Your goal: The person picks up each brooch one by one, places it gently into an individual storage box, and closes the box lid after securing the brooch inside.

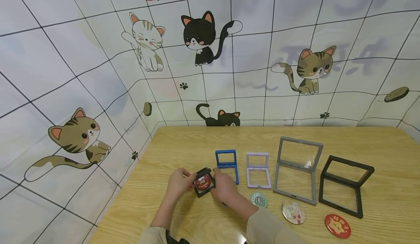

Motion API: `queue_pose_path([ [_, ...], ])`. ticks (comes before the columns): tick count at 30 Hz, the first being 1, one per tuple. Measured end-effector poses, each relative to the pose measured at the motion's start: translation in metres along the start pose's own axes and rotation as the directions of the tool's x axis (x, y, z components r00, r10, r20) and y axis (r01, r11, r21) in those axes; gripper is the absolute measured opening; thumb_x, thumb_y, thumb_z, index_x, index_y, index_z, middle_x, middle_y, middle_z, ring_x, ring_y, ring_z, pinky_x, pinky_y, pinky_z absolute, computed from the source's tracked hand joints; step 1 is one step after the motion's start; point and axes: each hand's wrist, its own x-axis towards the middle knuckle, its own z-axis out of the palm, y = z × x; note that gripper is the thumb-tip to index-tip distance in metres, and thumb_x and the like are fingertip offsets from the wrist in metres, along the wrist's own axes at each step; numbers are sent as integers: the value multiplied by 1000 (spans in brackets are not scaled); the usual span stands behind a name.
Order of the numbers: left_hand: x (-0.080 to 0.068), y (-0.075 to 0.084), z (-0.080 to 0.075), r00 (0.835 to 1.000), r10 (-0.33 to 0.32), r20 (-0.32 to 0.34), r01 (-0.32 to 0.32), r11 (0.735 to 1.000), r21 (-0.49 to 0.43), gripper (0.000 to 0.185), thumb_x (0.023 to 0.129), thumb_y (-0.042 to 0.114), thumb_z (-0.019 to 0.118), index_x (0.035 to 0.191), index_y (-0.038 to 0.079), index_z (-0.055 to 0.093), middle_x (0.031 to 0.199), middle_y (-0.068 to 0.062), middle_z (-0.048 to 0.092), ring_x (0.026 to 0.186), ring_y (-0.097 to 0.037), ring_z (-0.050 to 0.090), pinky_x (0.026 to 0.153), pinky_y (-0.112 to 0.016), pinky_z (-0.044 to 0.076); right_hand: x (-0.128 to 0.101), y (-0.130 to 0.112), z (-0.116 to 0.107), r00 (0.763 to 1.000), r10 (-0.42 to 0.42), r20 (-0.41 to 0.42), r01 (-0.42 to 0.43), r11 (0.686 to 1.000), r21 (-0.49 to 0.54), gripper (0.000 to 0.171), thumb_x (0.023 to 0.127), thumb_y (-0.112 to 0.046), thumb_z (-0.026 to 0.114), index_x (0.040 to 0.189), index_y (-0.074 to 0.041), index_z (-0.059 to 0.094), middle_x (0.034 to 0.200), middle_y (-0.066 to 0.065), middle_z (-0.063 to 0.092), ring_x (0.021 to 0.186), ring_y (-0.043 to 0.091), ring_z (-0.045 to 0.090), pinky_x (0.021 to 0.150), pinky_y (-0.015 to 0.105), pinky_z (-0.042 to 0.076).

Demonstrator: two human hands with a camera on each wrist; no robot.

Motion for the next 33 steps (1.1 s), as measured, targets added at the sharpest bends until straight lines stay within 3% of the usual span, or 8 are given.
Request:
queue_pose_path([
  [8, -7, -6, 5, 995, -28, 94, 30, 999, -17, 20, 83, 11, 62, 80, -4, 48, 61, -13, 60, 52, -20, 61, 51, -32, 51, -1, 0, 2, 1000, 9, 14, -9, 1000, 14, 58, 63, 0, 73, 115, 7, 47, 80, 11, 61, 63, 17, 56, 50, 28, 43],
  [12, -8, -8, 6, 996, -4, 87, 4, 1000, -3, 22, 83, 12, 63, 75, -3, 48, 58, -13, 59, 51, -20, 61, 49, -32, 51, 0, 0, 2, 1000, 14, 20, -14, 1000, 15, 58, 63, 0, 73, 116, 6, 48, 83, 13, 62, 67, 22, 58, 53, 31, 45],
  [19, -7, -14, 10, 995, 11, 100, -24, 992, 127, 30, 81, 18, 67, 62, 3, 49, 49, -6, 56, 43, -13, 53, 41, -22, 40, 0, -1, 1, 1000, -1, 27, 2, 1000, -9, 52, 64, -1, 72, 112, 4, 52, 86, 15, 63, 75, 28, 61, 59, 36, 48],
  [33, 0, -16, 12, 993, -16, 115, -2, 988, 155, 36, 76, 22, 72, 54, 5, 50, 48, -6, 57, 41, -12, 53, 42, -23, 39, 3, -2, -1, 999, -10, 35, 11, 999, -50, 37, 63, -2, 71, 98, 0, 58, 78, 12, 62, 70, 25, 59, 59, 36, 47],
])
